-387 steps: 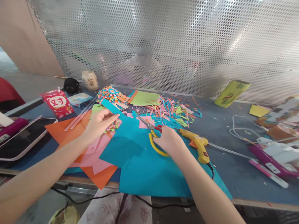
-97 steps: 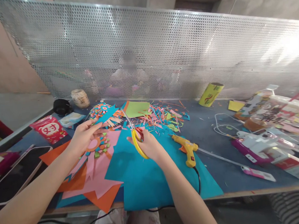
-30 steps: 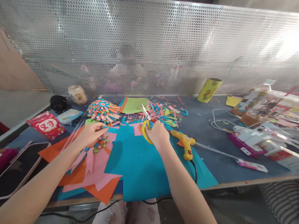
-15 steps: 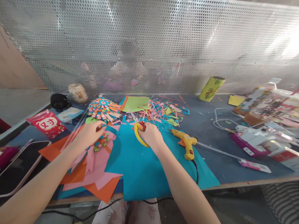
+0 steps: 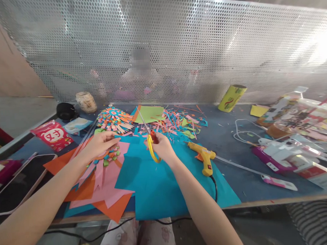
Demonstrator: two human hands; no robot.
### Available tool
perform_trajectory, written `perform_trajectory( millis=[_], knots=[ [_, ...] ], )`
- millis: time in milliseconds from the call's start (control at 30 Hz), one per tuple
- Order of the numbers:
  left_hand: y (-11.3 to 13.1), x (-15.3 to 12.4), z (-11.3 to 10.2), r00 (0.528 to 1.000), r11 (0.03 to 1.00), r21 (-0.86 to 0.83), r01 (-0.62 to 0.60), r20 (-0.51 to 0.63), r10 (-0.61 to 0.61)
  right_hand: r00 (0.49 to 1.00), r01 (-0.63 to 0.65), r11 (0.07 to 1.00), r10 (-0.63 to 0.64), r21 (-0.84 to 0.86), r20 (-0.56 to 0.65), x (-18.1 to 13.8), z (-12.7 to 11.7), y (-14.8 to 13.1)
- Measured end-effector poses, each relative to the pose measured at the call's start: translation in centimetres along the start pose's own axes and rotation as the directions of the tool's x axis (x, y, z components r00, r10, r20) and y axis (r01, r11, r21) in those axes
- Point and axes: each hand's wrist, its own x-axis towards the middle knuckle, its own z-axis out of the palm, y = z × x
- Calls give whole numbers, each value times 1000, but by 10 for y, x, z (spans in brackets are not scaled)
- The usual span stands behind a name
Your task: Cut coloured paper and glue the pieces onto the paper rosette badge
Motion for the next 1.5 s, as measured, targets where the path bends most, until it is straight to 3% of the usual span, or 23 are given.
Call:
perform_trajectory(
  millis=[133, 267, 467, 567, 633, 733, 933, 1033, 1200, 1300, 1367, 1500],
  knots=[
    [-3, -1, 1, 995, 999, -13, 46, 90, -45, 999, 8, 999, -9, 31, 31, 0, 3, -2],
    [2, -6, 1, 965, 990, 137, 30, 254, -64, 1000, 25, 1000, -25, -8, 15, 1, 3, 2],
    [4, -8, -3, 872, 885, 430, -176, 486, -62, 996, 81, 979, -88, -185, -30, -1, 2, 6],
    [4, -9, 0, 869, 834, 505, -225, 491, -63, 966, 241, 915, -193, -323, 172, -8, 4, 2],
    [4, -9, 2, 884, 818, 523, -240, 466, -38, 906, 348, 859, -205, -376, 370, -13, 4, -1],
    [4, -11, 2, 908, 799, 561, -215, 417, -48, 867, 387, 803, -151, -453, 474, -17, -3, -5],
    [4, -11, -4, 916, 716, 652, -249, 399, -45, 918, 338, 727, -114, -598, 380, -9, -29, -6],
    [6, -11, -1, 930, 641, 717, -275, 368, -12, 941, 253, 822, -86, -510, 328, -5, -35, -7],
    [9, -11, 5, 932, 508, 801, -317, 361, 13, 936, 98, 942, 23, -322, 352, -6, -35, -8],
    [7, -9, 5, 955, 528, 807, -263, 294, 25, 945, 89, 953, 12, -291, 328, -5, -34, -7],
    [5, -9, 6, 961, 565, 785, -254, 271, 56, 971, 150, 922, -69, -358, 229, -3, -34, -5],
    [3, -14, 17, 930, 585, 731, -351, 344, 129, 985, 172, 835, -163, -523, 64, 2, -31, 1]
  ],
)
